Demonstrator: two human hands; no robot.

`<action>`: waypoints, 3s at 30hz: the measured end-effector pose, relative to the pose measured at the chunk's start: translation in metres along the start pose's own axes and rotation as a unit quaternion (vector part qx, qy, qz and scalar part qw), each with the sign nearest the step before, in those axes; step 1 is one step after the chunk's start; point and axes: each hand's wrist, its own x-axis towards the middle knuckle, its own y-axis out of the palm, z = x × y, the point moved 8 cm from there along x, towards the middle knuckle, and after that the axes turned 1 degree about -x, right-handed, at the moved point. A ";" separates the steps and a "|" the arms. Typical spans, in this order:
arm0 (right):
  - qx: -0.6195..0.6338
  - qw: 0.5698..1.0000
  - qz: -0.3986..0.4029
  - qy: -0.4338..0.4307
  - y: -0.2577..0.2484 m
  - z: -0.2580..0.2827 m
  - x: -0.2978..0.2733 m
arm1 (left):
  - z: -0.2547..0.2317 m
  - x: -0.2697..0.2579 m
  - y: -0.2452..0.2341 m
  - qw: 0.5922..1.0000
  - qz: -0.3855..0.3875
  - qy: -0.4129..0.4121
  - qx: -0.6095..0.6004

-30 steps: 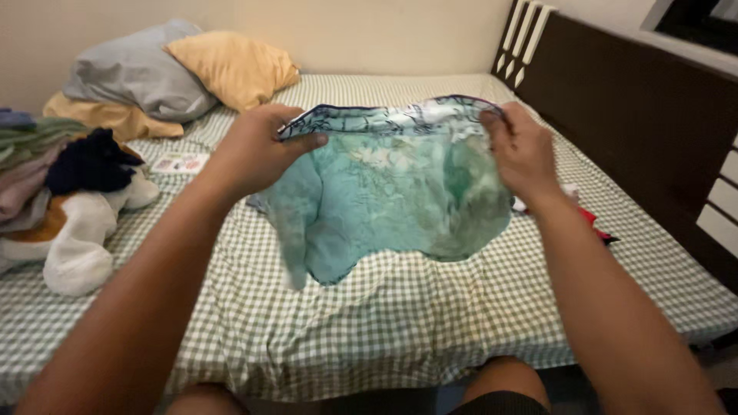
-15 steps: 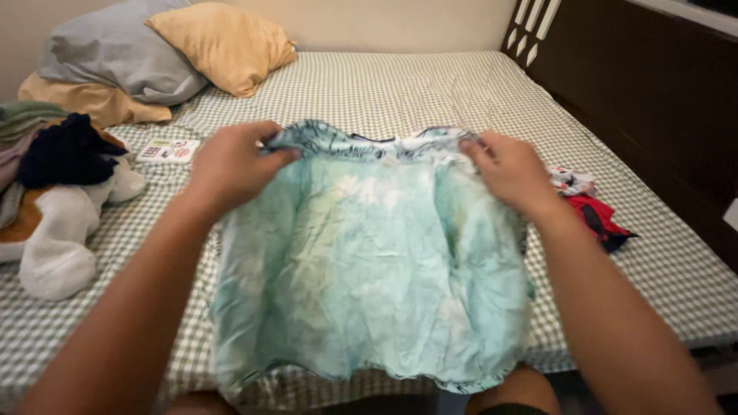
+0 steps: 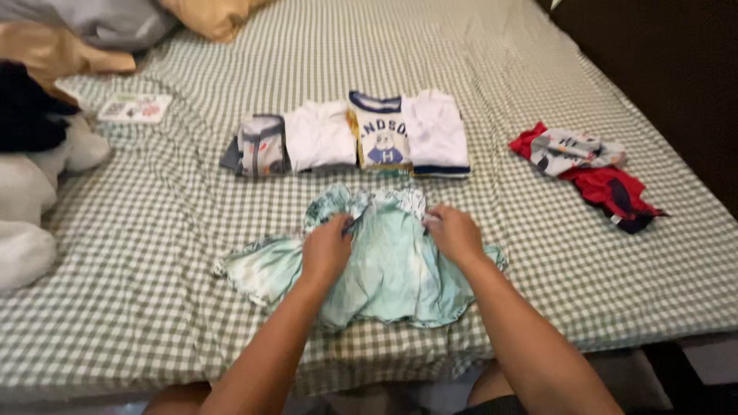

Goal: The person folds several small garments on a bed, including a white shirt, a patterned light-blue shirt, and a red shirt. They then place the folded items into a white drawer unit.

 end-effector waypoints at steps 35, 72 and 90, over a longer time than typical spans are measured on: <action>0.027 0.993 -0.078 -0.086 -0.025 0.076 -0.119 | -0.059 -0.050 -0.010 0.982 0.156 -0.016 0.102; 0.248 0.967 0.046 0.032 0.051 0.051 -0.070 | -0.028 -0.049 0.021 0.990 0.132 -0.039 0.001; 0.332 0.903 -0.219 0.166 0.058 0.017 -0.081 | 0.052 -0.058 0.045 0.805 0.127 -0.254 -0.520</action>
